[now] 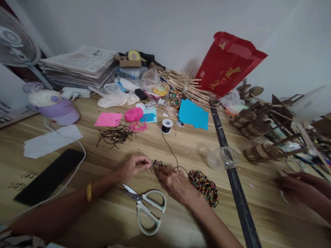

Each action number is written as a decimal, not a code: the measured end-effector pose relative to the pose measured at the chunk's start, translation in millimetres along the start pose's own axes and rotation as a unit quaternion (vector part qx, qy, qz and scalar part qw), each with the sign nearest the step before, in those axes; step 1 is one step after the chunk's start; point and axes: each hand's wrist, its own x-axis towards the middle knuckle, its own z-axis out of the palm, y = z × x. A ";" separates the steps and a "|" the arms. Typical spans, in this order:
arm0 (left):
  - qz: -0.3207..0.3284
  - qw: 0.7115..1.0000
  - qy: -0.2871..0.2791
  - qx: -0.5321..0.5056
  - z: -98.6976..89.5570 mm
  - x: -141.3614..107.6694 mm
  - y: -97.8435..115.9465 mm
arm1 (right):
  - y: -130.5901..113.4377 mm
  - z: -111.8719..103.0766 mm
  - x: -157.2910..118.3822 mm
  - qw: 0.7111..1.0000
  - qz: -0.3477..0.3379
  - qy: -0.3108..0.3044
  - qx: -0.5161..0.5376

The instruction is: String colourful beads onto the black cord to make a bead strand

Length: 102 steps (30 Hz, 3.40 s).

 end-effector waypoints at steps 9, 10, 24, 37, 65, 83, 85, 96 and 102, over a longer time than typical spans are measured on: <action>0.010 0.999 -0.039 0.035 4.8 -1.5 -4.1 | 0.8 -11.7 -9.6 0.998 0.046 -0.046 0.011; 0.020 0.998 -0.042 0.047 5.1 -1.5 -4.1 | -0.4 -15.8 -9.8 0.997 0.056 -0.044 0.021; 0.064 0.990 -0.049 0.112 6.4 -2.2 -4.8 | -6.7 18.7 10.6 0.937 0.034 0.199 0.286; 0.045 0.993 -0.037 0.098 7.7 -1.5 -6.0 | -8.2 29.6 12.7 0.924 0.015 0.268 0.273; -0.007 0.997 0.001 0.079 2.1 6.0 -14.8 | 2.1 48.6 12.3 0.931 0.026 0.314 0.185; 0.072 0.956 -0.056 0.278 4.1 1.9 -16.2 | 2.0 48.5 15.5 0.918 0.029 0.332 0.215; 0.069 0.952 -0.057 0.292 4.9 1.8 -12.7 | 1.6 47.8 16.1 0.916 0.031 0.335 0.218; 0.057 0.944 -0.061 0.318 6.7 4.3 -3.7 | 4.2 50.9 17.2 0.911 0.027 0.346 0.223; 0.050 0.946 -0.045 0.316 8.1 6.2 -2.5 | 3.5 49.3 17.0 0.912 0.033 0.342 0.223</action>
